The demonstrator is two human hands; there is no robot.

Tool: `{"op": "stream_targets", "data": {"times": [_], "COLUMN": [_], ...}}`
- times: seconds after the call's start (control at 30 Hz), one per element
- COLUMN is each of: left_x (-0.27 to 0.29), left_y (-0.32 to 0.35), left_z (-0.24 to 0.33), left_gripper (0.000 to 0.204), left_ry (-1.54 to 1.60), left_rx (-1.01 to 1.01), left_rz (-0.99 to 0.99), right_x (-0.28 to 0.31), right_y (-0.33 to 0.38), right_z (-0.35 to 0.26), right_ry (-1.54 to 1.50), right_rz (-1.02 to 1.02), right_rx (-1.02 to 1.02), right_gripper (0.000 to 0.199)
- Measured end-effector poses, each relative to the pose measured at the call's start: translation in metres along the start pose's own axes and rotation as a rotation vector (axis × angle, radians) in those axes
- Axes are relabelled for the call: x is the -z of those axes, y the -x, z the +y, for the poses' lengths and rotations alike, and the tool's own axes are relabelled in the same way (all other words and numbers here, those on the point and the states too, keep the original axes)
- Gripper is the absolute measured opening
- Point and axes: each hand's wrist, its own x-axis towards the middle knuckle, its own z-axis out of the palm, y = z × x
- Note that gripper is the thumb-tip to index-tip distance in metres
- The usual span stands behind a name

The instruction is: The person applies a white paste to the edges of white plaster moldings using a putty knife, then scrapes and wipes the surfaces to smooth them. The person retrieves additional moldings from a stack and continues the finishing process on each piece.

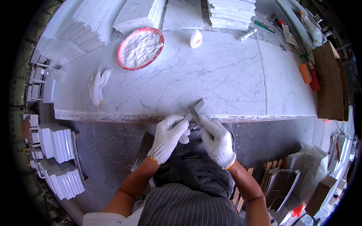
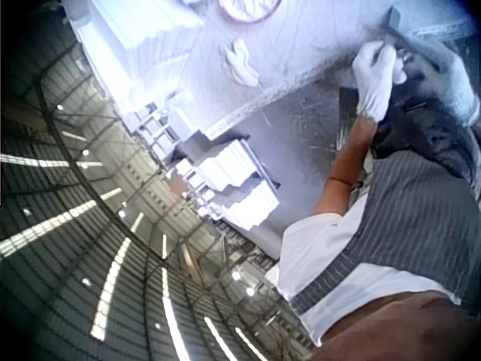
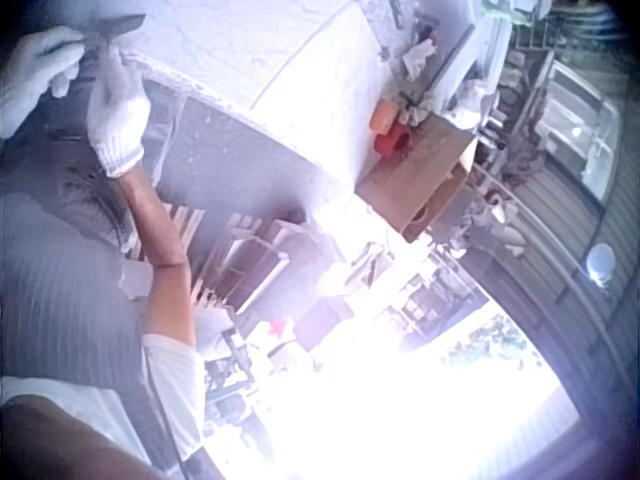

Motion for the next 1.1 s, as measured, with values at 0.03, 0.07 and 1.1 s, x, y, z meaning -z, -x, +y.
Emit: {"op": "stream_targets", "data": {"times": [0.03,0.07,1.1], "left_x": [0.002,0.004,0.002], "left_y": [-0.001,-0.002,-0.001], "left_z": [-0.002,-0.003,0.006], "left_gripper": [0.029,0.029,0.025], "left_ry": [0.002,0.004,-0.019], "left_rx": [0.005,0.011,-0.015], "left_rz": [0.002,0.005,-0.003], "right_x": [-0.004,-0.003,-0.001], "right_y": [0.001,-0.002,-0.006], "right_z": [0.007,0.013,0.019], "right_ry": [0.050,0.047,0.021], "right_rz": [0.008,0.042,0.095], "right_rx": [0.107,0.069,-0.015], "right_gripper": [0.032,0.032,0.032]}}
